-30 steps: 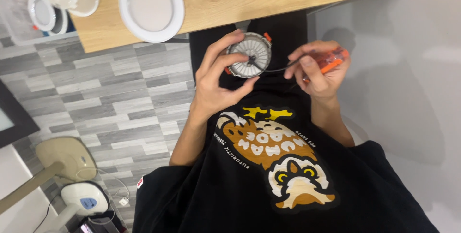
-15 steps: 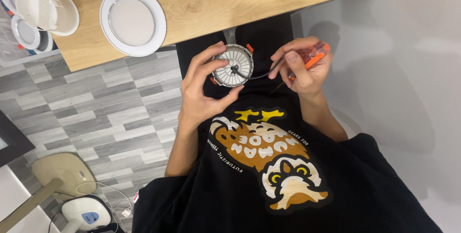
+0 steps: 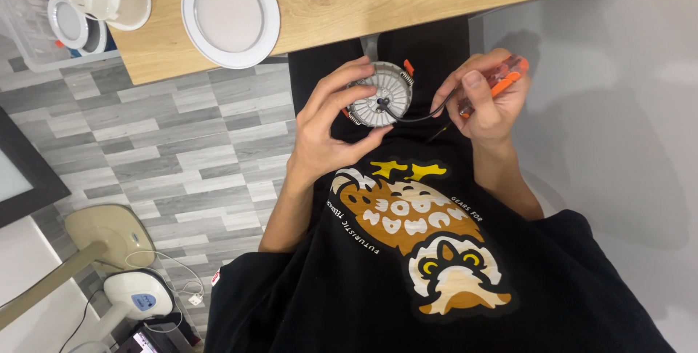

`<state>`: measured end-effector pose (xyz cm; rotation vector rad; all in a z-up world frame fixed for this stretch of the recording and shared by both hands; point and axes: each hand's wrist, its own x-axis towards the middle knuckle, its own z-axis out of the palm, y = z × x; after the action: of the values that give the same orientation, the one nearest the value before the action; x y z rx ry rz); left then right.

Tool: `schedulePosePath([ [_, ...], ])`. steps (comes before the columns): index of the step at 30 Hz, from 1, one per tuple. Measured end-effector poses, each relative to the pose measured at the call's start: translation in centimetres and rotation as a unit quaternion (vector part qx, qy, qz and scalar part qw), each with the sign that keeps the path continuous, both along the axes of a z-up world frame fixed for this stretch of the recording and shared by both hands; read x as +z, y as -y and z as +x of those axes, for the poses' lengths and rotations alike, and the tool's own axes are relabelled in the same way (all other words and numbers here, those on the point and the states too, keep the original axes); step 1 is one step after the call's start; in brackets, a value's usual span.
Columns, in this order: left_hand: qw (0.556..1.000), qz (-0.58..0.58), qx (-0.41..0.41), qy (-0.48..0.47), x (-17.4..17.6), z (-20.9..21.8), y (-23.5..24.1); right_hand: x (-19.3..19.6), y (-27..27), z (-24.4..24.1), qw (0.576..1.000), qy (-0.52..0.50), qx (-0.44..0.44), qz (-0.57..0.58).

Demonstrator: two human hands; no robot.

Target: Assembling an LED downlight fixture by placing the LED board into the housing, securing it with screws using a screwdriver, and attaching the outer trim ring.

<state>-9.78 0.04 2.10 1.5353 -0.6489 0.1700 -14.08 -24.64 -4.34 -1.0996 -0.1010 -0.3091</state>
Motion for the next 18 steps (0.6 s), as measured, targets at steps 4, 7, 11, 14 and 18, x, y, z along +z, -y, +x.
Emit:
schedulePosePath([
  [4, 1.000, -0.003, 0.005, -0.011, 0.1, 0.1, -0.5, -0.7, -0.1, 0.2, 1.000, -0.001, 0.013, 0.002],
  [7, 1.000, -0.013, 0.007, -0.019, 0.1, 0.3, -0.8, -1.2, 0.0, 0.3, 1.000, -0.008, 0.022, -0.003],
  [11, 0.999, -0.023, 0.010, -0.019, 0.0, 0.3, -0.9, -1.4, -0.1, 0.4, 0.999, -0.005, 0.037, -0.005],
  [14, 0.999, -0.024, 0.014, -0.020, -0.1, 0.3, -1.0, -1.4, -0.2, 0.5, 0.999, -0.004, 0.045, -0.008],
  [18, 0.999, -0.020, 0.017, -0.021, -0.2, 0.3, -1.2, -1.2, 0.0, 0.5, 0.998, 0.004, 0.058, -0.018],
])
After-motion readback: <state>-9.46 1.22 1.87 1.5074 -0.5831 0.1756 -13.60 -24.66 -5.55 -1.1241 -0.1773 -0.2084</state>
